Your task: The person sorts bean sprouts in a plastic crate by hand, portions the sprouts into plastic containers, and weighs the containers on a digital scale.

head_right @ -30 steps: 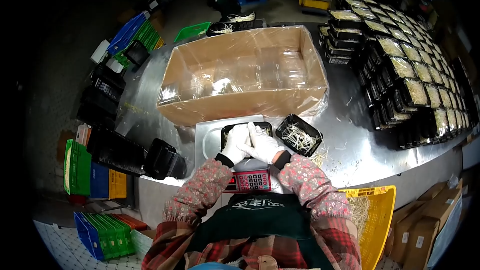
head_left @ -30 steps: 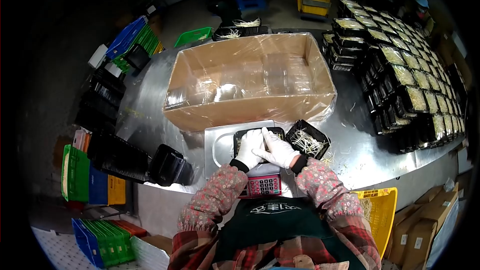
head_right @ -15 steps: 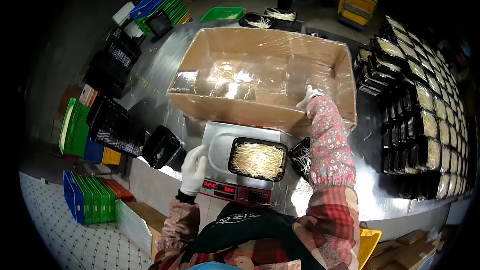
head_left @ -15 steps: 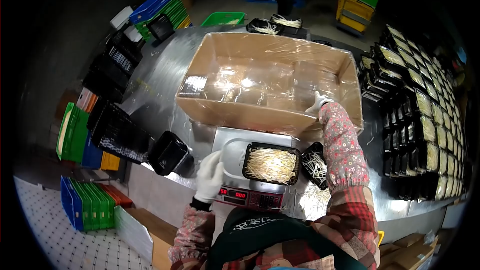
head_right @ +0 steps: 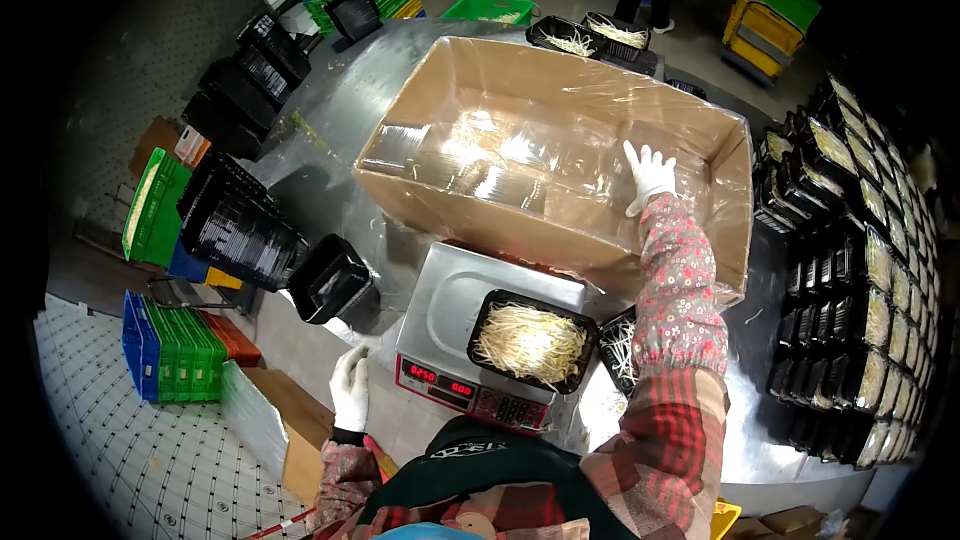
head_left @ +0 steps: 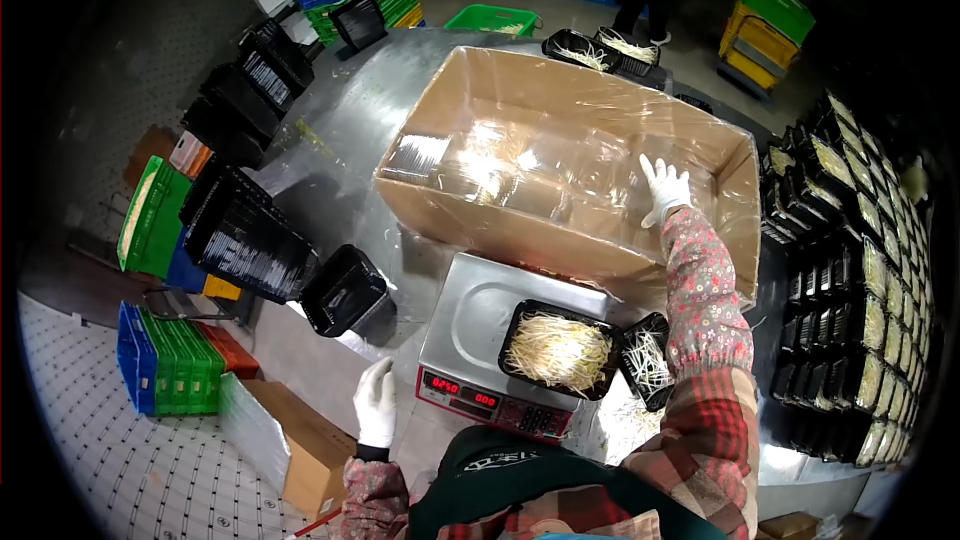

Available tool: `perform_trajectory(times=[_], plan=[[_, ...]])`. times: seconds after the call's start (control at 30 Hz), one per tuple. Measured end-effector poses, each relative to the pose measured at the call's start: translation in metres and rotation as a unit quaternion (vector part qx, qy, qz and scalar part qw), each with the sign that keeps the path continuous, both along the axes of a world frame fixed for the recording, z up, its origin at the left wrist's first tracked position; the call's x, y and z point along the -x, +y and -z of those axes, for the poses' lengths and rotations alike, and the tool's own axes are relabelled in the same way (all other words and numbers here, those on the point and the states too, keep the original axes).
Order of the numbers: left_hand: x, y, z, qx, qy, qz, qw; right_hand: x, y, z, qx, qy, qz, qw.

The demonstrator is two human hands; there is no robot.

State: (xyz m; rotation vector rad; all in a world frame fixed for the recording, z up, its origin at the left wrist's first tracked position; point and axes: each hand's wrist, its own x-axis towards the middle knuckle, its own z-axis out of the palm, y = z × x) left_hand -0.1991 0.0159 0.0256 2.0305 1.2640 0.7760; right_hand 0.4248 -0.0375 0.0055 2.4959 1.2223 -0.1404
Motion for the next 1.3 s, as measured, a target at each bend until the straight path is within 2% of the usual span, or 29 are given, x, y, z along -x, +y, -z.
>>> perform_trajectory(times=[0.03,0.1,0.13,0.2,0.23,0.33,0.37,0.4,0.47,0.5,0.6,0.67,0.73,0.8,0.83,0.87,0.93,0.97,1.0,1.07,1.13,1.2,1.3], plan=[[0.006,-0.001,0.003,0.006,-0.004,-0.015,1.0,-0.013,-0.001,0.013,0.004,-0.004,0.0,1.0],[0.02,-0.002,0.013,0.011,-0.014,-0.039,0.999,-0.033,0.0,0.037,-0.144,-0.032,-0.105,0.983],[0.026,-0.002,0.017,0.01,-0.02,-0.043,0.999,-0.032,0.003,0.028,-0.14,-0.033,-0.106,0.984],[0.032,-0.001,0.023,0.009,-0.022,-0.051,0.998,-0.029,0.003,0.01,-0.235,-0.083,-0.093,0.964],[0.034,0.0,0.024,0.015,-0.02,-0.051,0.998,-0.03,0.003,0.006,-0.227,-0.138,-0.087,0.96],[0.027,0.002,0.022,0.023,-0.017,-0.041,0.999,-0.048,0.012,0.017,-0.191,-0.073,-0.024,0.979],[0.025,0.004,0.022,0.025,-0.016,-0.037,0.999,-0.052,0.008,0.022,-0.265,-0.085,-0.044,0.959],[0.022,0.006,0.022,0.022,-0.012,-0.022,0.999,-0.06,0.002,0.018,-0.262,-0.087,-0.038,0.96],[0.017,0.013,0.021,0.023,-0.009,0.007,1.0,-0.077,-0.017,-0.002,-0.423,-0.044,-0.031,0.904],[0.016,0.016,0.019,0.027,-0.016,0.01,0.999,-0.083,-0.031,-0.018,-0.443,-0.053,-0.041,0.894],[0.006,0.021,0.027,0.051,-0.074,0.022,0.996,-0.049,-0.09,-0.108,-0.436,-0.028,-0.101,0.894],[-0.007,0.024,0.025,0.065,-0.075,0.021,0.995,-0.016,-0.123,-0.154,-0.362,0.134,-0.035,0.922],[-0.024,0.025,0.024,0.057,-0.042,0.031,0.997,-0.004,-0.144,-0.144,-0.216,0.08,-0.138,0.963],[-0.048,0.02,0.015,0.04,-0.066,0.079,0.994,0.007,-0.151,-0.113,-0.033,0.073,-0.096,0.992],[-0.055,0.02,0.015,0.031,-0.081,0.115,0.99,0.014,-0.156,-0.101,-0.088,0.062,-0.113,0.988],[-0.059,0.018,0.017,0.044,-0.098,0.127,0.986,0.016,-0.155,-0.092,-0.079,0.074,-0.084,0.991],[-0.067,0.011,0.005,-0.005,-0.076,0.162,0.984,0.007,-0.158,-0.052,-0.129,0.048,-0.09,0.986],[-0.064,0.01,0.004,-0.009,-0.076,0.165,0.983,0.016,-0.155,-0.045,-0.076,0.06,-0.039,0.995],[-0.061,0.008,0.004,-0.018,-0.072,0.165,0.984,0.019,-0.164,-0.032,-0.108,0.067,-0.077,0.989],[-0.054,0.002,0.003,-0.028,-0.071,0.162,0.984,0.012,-0.177,-0.021,-0.092,0.186,0.018,0.978],[-0.041,-0.005,0.003,0.008,-0.087,0.13,0.988,0.009,-0.182,-0.036,-0.094,0.21,0.024,0.973],[-0.032,-0.006,0.004,0.002,-0.079,0.131,0.988,0.002,-0.184,-0.046,-0.124,0.363,0.108,0.917],[-0.03,-0.014,-0.006,0.019,-0.108,0.112,0.988,0.006,-0.178,-0.042,-0.141,0.274,0.075,0.948]])
